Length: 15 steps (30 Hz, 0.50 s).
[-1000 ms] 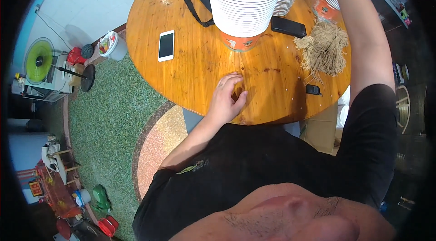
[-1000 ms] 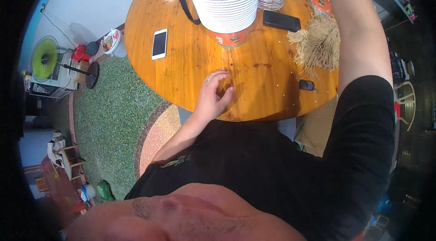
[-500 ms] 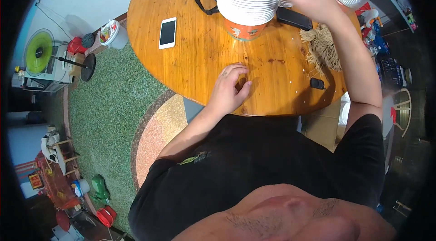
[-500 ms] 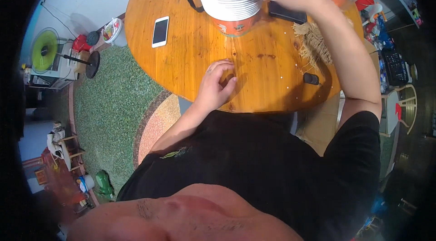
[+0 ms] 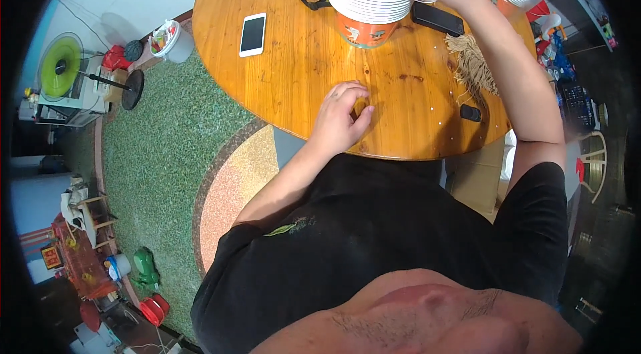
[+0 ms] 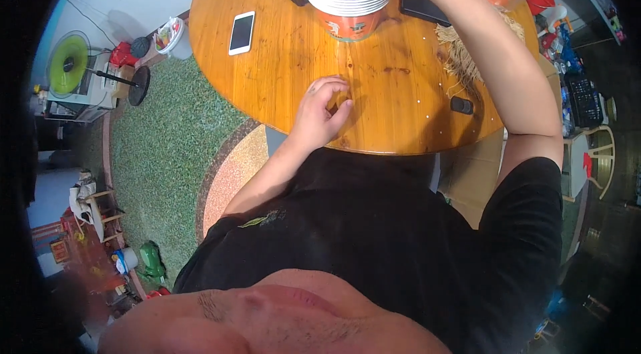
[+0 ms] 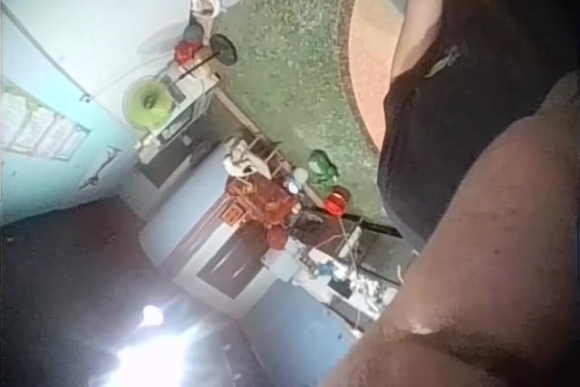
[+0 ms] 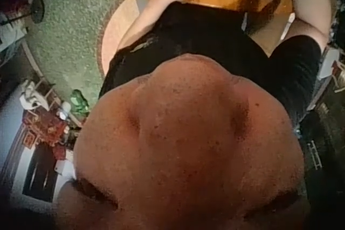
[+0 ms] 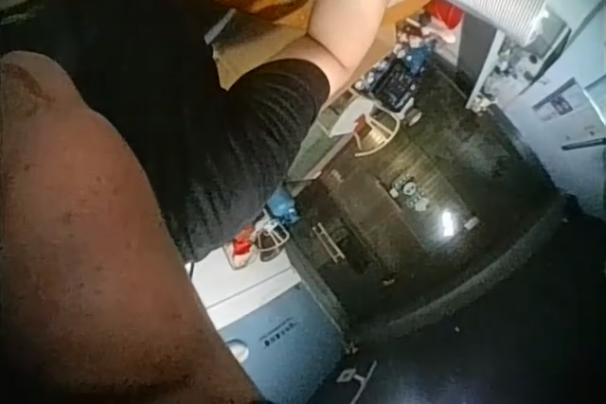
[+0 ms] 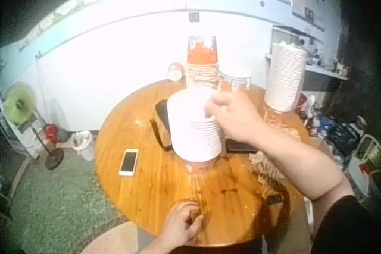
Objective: Attaching strings to paper cups by threading them through pre-punched holes at a workshop table.
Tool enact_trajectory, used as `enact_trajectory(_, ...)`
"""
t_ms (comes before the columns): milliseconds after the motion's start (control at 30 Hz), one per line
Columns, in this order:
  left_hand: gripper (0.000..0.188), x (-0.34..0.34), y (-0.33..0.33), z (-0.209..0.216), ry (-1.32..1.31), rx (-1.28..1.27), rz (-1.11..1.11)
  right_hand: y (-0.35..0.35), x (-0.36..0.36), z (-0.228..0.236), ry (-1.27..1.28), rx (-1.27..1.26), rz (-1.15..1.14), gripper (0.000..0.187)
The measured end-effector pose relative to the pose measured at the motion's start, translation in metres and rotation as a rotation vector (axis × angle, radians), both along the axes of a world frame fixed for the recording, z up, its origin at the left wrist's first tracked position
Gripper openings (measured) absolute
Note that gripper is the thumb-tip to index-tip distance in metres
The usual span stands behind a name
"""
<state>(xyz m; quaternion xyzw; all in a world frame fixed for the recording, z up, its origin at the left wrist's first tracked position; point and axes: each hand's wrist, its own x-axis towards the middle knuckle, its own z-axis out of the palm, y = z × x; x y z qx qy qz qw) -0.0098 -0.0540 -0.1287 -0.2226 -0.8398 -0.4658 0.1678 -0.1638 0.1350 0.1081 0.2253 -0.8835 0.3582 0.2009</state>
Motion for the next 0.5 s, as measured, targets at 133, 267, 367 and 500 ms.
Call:
enact_trajectory(133,0.028,0.000,0.000,0.001,0.011,-0.024,-0.004,0.001,0.008,0.029,0.236,0.149,0.044,0.024)
enact_trajectory(267,0.025,0.002,-0.002,0.000,0.016,-0.051,0.008,-0.018,0.039,0.042,0.047,0.496,0.063,0.029)
enact_trajectory(367,0.025,0.001,0.000,0.002,0.018,-0.053,0.009,-0.017,0.035,0.032,0.030,0.547,-0.013,0.026)
enact_trajectory(500,0.026,0.002,-0.001,0.006,0.001,-0.050,0.013,-0.018,0.034,0.025,0.133,0.396,-0.035,0.025)
